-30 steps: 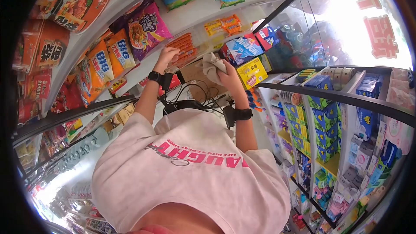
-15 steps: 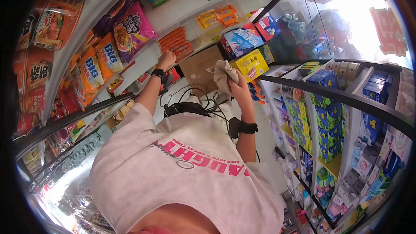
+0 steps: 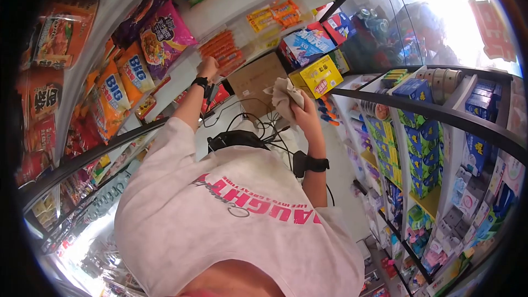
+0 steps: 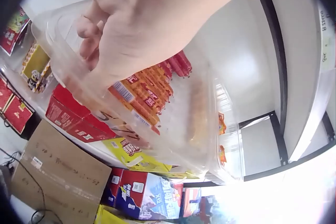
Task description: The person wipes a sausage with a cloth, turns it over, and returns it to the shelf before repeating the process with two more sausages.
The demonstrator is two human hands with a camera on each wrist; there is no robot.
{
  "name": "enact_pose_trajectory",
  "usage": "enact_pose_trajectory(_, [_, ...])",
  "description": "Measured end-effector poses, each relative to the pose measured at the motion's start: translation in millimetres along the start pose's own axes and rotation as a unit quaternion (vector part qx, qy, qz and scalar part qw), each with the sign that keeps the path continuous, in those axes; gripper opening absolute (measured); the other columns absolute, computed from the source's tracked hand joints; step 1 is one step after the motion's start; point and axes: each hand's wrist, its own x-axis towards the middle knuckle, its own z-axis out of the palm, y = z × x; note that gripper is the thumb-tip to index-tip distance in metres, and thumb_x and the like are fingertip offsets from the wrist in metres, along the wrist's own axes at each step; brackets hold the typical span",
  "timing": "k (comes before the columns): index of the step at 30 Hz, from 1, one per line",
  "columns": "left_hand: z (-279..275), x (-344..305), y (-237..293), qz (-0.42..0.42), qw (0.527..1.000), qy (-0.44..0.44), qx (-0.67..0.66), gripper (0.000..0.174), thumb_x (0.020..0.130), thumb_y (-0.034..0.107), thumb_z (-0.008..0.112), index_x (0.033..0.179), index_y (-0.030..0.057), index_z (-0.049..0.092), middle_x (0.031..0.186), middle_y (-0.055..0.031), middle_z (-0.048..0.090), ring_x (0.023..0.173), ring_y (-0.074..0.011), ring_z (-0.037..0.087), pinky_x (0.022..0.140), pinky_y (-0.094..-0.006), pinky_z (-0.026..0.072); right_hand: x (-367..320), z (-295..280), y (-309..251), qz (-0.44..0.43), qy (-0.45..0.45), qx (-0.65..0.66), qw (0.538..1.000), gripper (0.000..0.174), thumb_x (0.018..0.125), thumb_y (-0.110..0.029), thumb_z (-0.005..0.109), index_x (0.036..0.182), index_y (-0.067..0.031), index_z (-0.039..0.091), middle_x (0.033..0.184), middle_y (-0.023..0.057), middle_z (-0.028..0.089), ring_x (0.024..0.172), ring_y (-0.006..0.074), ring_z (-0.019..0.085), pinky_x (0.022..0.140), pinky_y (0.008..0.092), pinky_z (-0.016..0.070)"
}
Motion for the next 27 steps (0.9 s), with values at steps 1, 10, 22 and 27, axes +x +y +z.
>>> enact_pose_trajectory(1, [2.8,1.1,1.8,0.005,1.000,0.013,0.012,0.013,0.082,0.012,0.068,0.090,0.0083,0.076,0.096,-0.0155,0.075,0.096,-0.0342,0.071,0.083,-0.0453,0.0553,1.5,-3.1,6.6,-0.012,-0.007,0.007,1.000,0.034,0.094,-0.007,0.057,0.128,-0.0009,0.059,0.113,0.0049,0.066,0.105,0.0133,0.059,0.091,0.0271,0.0464])
enact_pose_trajectory(10, [-28.8,-16.4,9.4,0.096,0.994,-0.020,0.047,0.012,0.081,0.010,0.073,0.090,0.0028,0.074,0.097,-0.0188,0.074,0.095,-0.0355,0.071,0.083,-0.0471,0.0575,1.8,-15.5,14.8,-0.014,0.019,0.028,0.999,0.036,0.097,-0.010,0.058,0.131,-0.0017,0.059,0.117,0.0046,0.065,0.107,0.0135,0.059,0.093,0.0269,0.0465])
enact_pose_trajectory(22, [-100.6,-80.3,7.9,0.108,0.983,-0.052,-0.139,0.023,0.089,0.019,0.070,0.102,0.0010,0.064,0.094,-0.0195,0.070,0.088,-0.0337,0.068,0.078,-0.0405,0.0537,6.3,-8.5,6.1,0.062,0.061,0.145,0.986,0.043,0.101,-0.030,0.061,0.133,-0.0004,0.060,0.119,0.0045,0.066,0.107,0.0123,0.062,0.092,0.0272,0.0488])
enact_pose_trajectory(27, [-191.9,-163.8,59.6,0.190,0.930,-0.074,-0.306,0.024,0.094,0.011,0.065,0.115,-0.0001,0.062,0.100,-0.0156,0.066,0.096,-0.0277,0.067,0.083,-0.0365,0.0539,12.9,13.7,-17.5,0.060,0.081,0.228,0.968,0.045,0.102,-0.032,0.061,0.136,-0.0013,0.057,0.122,0.0053,0.065,0.110,0.0140,0.063,0.093,0.0284,0.0493])
